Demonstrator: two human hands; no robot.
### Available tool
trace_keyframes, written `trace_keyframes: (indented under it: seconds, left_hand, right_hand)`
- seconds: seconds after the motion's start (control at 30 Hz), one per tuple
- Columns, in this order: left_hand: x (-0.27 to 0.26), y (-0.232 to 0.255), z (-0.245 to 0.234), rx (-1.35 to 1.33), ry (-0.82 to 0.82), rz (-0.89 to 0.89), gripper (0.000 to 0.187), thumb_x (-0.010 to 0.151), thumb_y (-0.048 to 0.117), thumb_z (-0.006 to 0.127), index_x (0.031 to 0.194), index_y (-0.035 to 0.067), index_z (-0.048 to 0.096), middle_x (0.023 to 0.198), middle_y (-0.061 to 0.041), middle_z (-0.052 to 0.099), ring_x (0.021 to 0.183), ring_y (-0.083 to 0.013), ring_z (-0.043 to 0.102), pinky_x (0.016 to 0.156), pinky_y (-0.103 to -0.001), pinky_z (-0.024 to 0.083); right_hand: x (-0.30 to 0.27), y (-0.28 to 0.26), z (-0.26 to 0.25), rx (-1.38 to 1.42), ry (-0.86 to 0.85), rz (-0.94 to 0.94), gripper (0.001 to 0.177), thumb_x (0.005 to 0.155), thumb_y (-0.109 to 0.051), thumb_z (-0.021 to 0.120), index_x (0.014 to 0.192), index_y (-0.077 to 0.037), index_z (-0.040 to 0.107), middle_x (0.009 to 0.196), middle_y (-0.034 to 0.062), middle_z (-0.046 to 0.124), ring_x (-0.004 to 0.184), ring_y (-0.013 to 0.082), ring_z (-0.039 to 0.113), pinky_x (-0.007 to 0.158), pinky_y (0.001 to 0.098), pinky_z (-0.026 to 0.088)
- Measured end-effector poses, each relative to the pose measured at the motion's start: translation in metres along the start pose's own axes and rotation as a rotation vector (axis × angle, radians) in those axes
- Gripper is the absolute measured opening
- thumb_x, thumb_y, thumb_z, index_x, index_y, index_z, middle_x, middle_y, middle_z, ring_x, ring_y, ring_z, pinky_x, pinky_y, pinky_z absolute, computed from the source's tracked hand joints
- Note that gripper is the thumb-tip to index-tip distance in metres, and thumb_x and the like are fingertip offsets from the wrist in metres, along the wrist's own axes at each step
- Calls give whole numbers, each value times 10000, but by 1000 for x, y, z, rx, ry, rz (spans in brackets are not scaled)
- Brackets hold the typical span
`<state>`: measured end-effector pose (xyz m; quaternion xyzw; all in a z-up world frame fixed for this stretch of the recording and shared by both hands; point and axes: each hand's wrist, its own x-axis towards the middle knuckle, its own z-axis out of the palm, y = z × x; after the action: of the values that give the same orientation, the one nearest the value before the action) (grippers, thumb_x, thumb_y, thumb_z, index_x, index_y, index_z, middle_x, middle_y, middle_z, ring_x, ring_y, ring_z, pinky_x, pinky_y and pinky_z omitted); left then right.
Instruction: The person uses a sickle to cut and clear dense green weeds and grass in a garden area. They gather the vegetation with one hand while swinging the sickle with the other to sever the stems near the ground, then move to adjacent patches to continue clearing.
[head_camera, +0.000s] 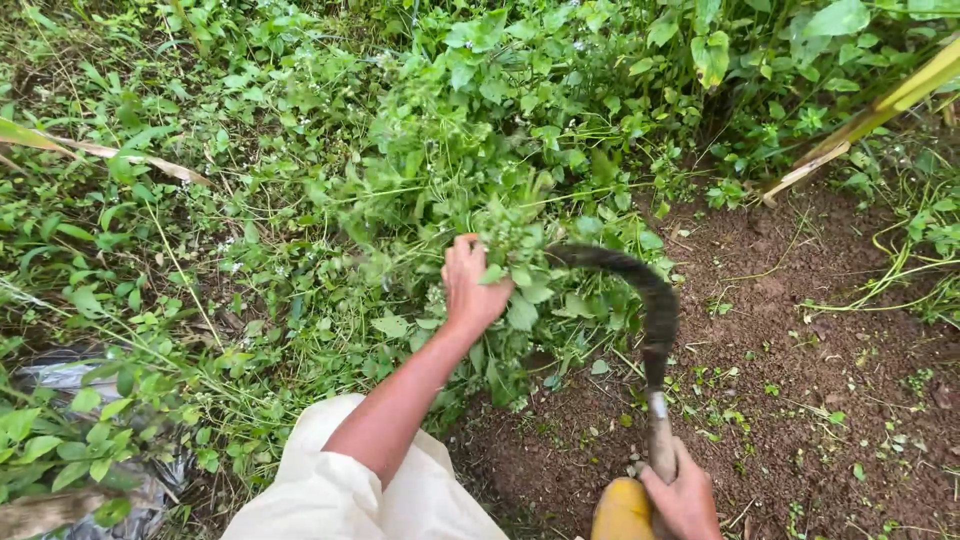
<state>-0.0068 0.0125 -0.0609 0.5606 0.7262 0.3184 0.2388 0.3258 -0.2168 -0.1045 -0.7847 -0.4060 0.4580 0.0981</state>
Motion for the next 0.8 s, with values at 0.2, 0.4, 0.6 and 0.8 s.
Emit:
trace_keyframes:
  seconds: [0.2, 0.4, 0.6, 0.8]
  left_hand:
    - [-17, 14, 31, 94, -236, 165, 1204, 740, 378, 898, 1622, 121, 120, 1486, -180, 430, 1315, -303, 463, 1176, -500, 382]
    - [-23, 21, 57, 209, -335, 160, 1128, 852, 427, 778, 1632, 129, 18, 1586, -185, 162, 1425, -382, 223, 1188, -590, 251]
    - [-35, 16, 72, 348, -468, 144, 1047, 988, 487, 634, 1643, 139, -104, 1708, -187, -159, 1558, -474, -66, 1204, -697, 91]
    - [-58, 16, 48, 463, -563, 235, 1008, 988, 486, 639, 1660, 160, -38, 1697, -185, -181, 1527, -523, -111, 1182, -729, 95]
  right_hand:
    - [9, -30, -7, 375, 242, -154, 241, 989, -121, 625, 1197, 0, 623, 804, 183, 686, 564, 273, 634, 506, 410, 602]
    - [34, -64, 13, 405, 21, -46, 118, 1014, -112, 623, 1042, 1, 602, 709, 139, 644, 511, 231, 590, 457, 344, 560]
    - [67, -104, 26, 425, -166, 56, 166, 1035, -104, 621, 913, 2, 584, 629, 102, 608, 467, 198, 552, 415, 290, 524]
    - [43, -75, 41, 176, -250, 16, 304, 937, -72, 598, 1234, -19, 560, 761, 157, 648, 500, 223, 621, 449, 332, 608]
